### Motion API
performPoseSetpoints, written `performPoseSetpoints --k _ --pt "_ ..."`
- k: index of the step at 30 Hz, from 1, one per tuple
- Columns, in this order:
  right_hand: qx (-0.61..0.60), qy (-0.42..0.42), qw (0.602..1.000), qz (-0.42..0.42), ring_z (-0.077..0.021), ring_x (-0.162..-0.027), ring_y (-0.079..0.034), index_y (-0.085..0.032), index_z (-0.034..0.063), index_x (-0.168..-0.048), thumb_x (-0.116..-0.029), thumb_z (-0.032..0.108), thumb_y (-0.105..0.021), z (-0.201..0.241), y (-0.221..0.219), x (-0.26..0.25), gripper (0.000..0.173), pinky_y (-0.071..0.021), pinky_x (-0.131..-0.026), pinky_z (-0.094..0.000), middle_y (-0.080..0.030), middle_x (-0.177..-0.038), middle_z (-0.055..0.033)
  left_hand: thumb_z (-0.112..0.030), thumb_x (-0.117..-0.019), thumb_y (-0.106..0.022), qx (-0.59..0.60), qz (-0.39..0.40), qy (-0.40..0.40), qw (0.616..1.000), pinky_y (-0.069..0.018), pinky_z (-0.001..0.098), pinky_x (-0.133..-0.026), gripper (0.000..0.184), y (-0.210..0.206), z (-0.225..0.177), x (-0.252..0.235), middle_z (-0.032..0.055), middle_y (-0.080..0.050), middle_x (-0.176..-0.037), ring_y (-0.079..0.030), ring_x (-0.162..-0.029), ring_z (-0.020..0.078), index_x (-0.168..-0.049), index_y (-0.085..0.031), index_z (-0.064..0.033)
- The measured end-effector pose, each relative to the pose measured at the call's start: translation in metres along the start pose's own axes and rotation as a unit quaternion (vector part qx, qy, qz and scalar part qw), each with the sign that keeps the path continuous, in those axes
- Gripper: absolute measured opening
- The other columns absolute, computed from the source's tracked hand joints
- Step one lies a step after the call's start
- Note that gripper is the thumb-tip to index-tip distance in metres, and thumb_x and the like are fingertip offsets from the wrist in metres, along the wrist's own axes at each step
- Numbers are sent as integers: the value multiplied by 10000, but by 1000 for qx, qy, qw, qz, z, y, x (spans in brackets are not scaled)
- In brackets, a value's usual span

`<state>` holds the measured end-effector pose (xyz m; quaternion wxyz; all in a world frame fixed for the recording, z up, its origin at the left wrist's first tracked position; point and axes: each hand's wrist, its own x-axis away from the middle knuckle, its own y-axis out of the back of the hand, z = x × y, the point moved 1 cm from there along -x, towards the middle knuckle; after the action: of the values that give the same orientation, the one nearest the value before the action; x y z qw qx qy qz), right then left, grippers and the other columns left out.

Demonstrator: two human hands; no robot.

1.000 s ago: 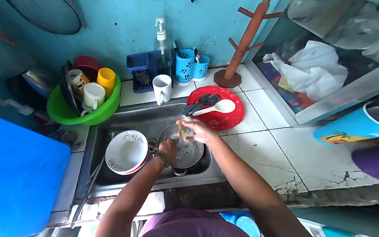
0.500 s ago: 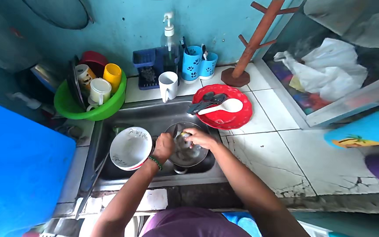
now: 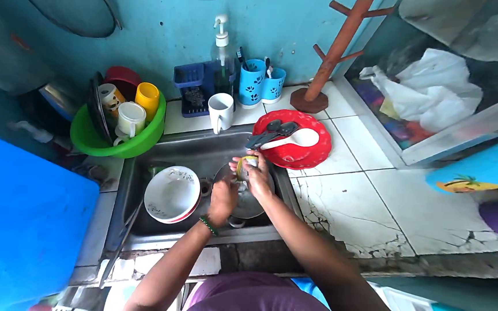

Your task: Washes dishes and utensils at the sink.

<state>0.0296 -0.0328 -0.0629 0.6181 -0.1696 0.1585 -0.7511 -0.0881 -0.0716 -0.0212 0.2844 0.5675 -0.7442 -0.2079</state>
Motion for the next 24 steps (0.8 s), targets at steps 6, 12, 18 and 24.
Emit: performPoseSetpoints --k 6,12,18,24 --pt "-91 -123 988 19 -205 -960 -741 -468 -44 -1296 -1019 -101 -445 -2 -16 16 284 -606 -867 -329 -725 -1109 -156 -115 -1056 -523 146 25 75 986 -471 275 -616 209 5 5 5 41 -576 -751 -515 -611 93 -1082 -653 47" --pt "-14 -11 998 60 -240 -937 -756 -573 -75 -1196 -1047 -52 -422 1 -3 -7 214 -623 -877 -395 -750 -1042 -162 -151 -1092 -466 160 49 80 983 -442 249 -570 272 11 5 22 24 -540 -742 -473 -574 78 -1139 -649 44" --pt "-82 -131 987 45 -209 -894 -754 -523 -66 -1219 -1035 -79 -439 9 -30 18 203 -621 -822 -327 -743 -995 -160 -119 -1071 -490 179 1 69 981 -431 245 -540 215 15 4 14 16 -538 -724 -469 -550 72 -1099 -641 32" --pt "-2 22 998 53 -224 -916 -760 -583 -66 -1205 -1043 -48 -444 1 -10 -16 214 -629 -868 -391 -754 -1033 -144 -135 -1091 -451 141 39 81 986 -426 242 -556 269 21 3 21 10 -526 -725 -454 -559 70 -1118 -660 32"
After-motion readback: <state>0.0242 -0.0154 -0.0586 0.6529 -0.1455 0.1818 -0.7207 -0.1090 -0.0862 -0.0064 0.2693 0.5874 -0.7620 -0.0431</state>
